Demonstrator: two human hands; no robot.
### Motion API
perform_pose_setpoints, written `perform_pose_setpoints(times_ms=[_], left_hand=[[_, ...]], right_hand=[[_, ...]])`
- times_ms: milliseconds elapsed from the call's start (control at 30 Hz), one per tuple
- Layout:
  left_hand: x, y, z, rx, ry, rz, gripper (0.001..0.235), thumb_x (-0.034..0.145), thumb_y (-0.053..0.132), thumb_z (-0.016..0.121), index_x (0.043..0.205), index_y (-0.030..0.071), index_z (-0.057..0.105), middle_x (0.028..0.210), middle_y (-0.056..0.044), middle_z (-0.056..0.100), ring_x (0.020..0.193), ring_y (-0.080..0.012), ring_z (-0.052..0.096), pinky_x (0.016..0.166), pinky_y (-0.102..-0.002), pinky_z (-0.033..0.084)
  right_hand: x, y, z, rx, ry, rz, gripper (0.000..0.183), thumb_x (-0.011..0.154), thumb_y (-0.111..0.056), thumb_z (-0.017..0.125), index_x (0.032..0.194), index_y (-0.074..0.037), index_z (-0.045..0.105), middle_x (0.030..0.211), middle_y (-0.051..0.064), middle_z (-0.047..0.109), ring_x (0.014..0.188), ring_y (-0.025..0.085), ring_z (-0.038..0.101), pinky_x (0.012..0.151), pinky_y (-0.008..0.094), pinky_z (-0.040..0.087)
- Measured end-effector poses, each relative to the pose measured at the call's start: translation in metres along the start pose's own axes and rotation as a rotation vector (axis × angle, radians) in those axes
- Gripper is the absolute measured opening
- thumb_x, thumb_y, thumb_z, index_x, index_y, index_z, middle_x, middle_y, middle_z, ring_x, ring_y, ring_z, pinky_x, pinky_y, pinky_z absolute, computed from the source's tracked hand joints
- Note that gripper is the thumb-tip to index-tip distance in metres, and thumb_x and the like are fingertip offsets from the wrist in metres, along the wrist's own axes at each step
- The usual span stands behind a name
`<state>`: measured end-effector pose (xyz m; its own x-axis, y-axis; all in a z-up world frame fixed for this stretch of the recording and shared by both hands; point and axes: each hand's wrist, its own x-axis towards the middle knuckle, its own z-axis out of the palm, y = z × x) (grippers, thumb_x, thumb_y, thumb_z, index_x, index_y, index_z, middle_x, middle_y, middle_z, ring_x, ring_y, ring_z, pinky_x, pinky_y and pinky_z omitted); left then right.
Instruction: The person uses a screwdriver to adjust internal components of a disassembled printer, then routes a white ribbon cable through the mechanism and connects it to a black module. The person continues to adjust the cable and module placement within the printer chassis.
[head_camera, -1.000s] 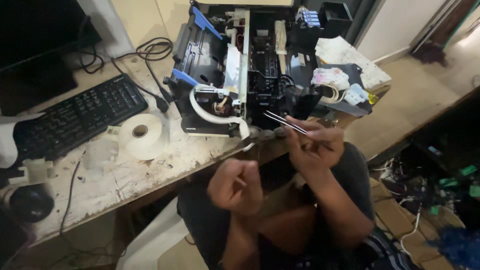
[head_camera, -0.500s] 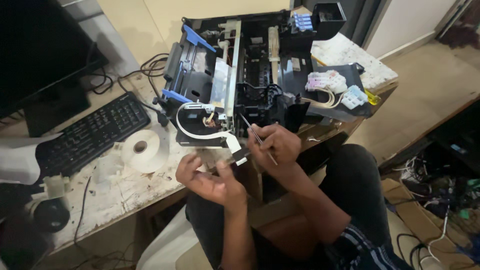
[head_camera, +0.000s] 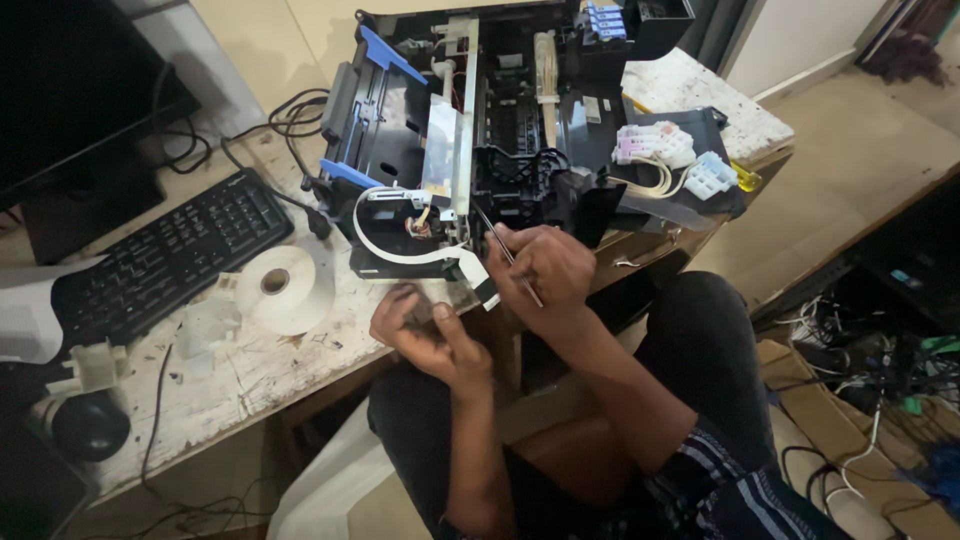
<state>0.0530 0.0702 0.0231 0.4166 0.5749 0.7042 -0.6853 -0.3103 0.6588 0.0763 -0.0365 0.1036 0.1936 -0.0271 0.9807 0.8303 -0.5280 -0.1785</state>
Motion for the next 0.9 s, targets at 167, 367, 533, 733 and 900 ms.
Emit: perform_pose_setpoints(times_ms=[167, 367, 533, 733, 900], left_hand=[[0.004, 0.004, -0.001, 0.106, -0.016, 0.037, 0.029, 0.105, 0.025, 0.057, 0.122, 0.001, 0.051, 0.128, -0.017, 0.050, 0.127, -0.0297, 0.045, 0.113, -0.046, 0.037], [0.006, 0.010, 0.002, 0.159, -0.003, 0.045, 0.029, 0.104, 0.027, 0.058, 0.117, 0.001, 0.054, 0.125, -0.017, 0.054, 0.124, -0.0316, 0.046, 0.112, -0.047, 0.036], [0.007, 0.011, 0.001, 0.168, -0.008, 0.053, 0.030, 0.104, 0.027, 0.058, 0.117, 0.001, 0.054, 0.125, -0.018, 0.054, 0.124, -0.0325, 0.047, 0.112, -0.048, 0.036], [0.006, 0.011, -0.001, 0.145, -0.014, 0.039, 0.030, 0.104, 0.028, 0.057, 0.117, 0.001, 0.054, 0.126, -0.018, 0.053, 0.124, -0.0320, 0.046, 0.111, -0.047, 0.036], [0.006, 0.010, -0.001, 0.138, -0.015, 0.024, 0.030, 0.104, 0.029, 0.058, 0.115, 0.001, 0.054, 0.125, -0.017, 0.052, 0.124, -0.0314, 0.045, 0.111, -0.047, 0.036]], right_hand=[[0.000, 0.000, -0.001, 0.023, -0.031, 0.014, 0.037, 0.087, 0.008, 0.081, 0.076, -0.006, 0.049, 0.083, 0.014, 0.069, 0.076, 0.023, 0.075, 0.062, 0.031, 0.055], [-0.001, -0.004, 0.001, -0.056, -0.048, -0.001, 0.037, 0.087, 0.009, 0.080, 0.075, -0.007, 0.049, 0.081, 0.011, 0.067, 0.068, 0.024, 0.069, 0.058, 0.035, 0.051], [0.001, -0.006, 0.003, -0.086, -0.048, -0.014, 0.037, 0.088, 0.009, 0.080, 0.075, -0.006, 0.049, 0.081, 0.012, 0.067, 0.068, 0.024, 0.069, 0.058, 0.035, 0.051], [0.003, -0.011, 0.000, -0.098, -0.093, -0.028, 0.032, 0.091, 0.007, 0.076, 0.077, -0.006, 0.051, 0.081, 0.012, 0.068, 0.068, 0.023, 0.068, 0.058, 0.035, 0.051], [0.005, -0.014, 0.001, -0.113, -0.108, -0.026, 0.032, 0.090, 0.008, 0.076, 0.075, -0.005, 0.051, 0.076, 0.011, 0.065, 0.064, 0.023, 0.066, 0.056, 0.035, 0.049]])
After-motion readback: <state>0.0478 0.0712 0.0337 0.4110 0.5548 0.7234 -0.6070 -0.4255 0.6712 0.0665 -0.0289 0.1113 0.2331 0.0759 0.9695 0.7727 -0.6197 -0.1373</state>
